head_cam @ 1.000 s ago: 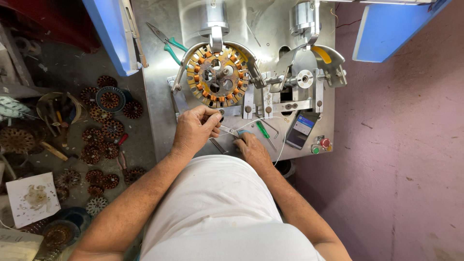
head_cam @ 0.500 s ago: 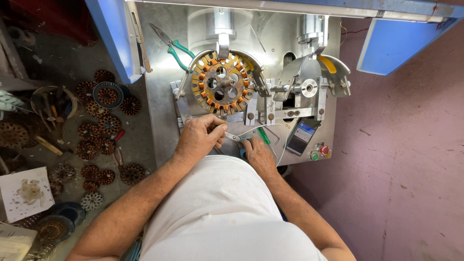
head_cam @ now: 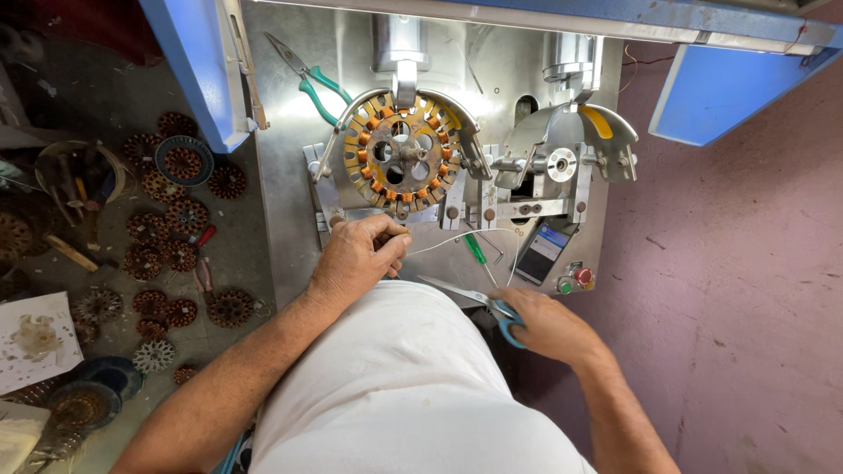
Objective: The person operates a motor stator winding machine, threading copper wire through slots, adjusting the rotor, and using a screwdriver to secure components. The person also uses scissors to trim excess wire and continues winding the stator.
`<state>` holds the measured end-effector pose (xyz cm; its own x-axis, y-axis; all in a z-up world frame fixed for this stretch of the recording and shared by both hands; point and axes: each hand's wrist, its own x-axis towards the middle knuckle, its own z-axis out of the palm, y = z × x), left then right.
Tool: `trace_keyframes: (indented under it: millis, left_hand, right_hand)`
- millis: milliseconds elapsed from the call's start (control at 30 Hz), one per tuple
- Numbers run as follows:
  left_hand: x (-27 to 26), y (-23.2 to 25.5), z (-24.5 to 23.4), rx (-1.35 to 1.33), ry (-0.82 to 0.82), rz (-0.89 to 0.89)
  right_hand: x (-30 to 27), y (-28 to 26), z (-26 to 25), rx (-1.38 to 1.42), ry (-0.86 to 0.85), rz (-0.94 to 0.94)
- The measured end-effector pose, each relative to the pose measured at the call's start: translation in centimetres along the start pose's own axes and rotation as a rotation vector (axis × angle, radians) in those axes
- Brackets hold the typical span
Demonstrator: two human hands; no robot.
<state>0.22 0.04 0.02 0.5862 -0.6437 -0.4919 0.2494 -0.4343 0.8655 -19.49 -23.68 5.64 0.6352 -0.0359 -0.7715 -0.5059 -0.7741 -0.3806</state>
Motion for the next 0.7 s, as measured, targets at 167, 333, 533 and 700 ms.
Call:
trace_keyframes:
  millis: [167, 333, 533, 700]
  left_hand:
    - [-0.3, 0.1, -0.2, 0.018, 0.008, 0.047]
    - [-0.3, 0.2, -0.2, 0.039, 0.001, 0.013]
    - [-0.3, 0.2, -0.6, -0.003, 0.019, 0.006]
    - [-0.1, -0.2, -0.7, 0.007, 0.023, 0.020]
  right_hand:
    - [-2.9, -0.2, -5.9, 0.049, -0.235, 0.401]
    - [0.0, 0.8, -4.6, 0.503, 0.034, 0.023]
    - [4.3, -1.7, -4.8, 0.746, -0.044, 0.001]
    - [6.2, -3.5, -5.8, 0.781, -0.027, 0.047]
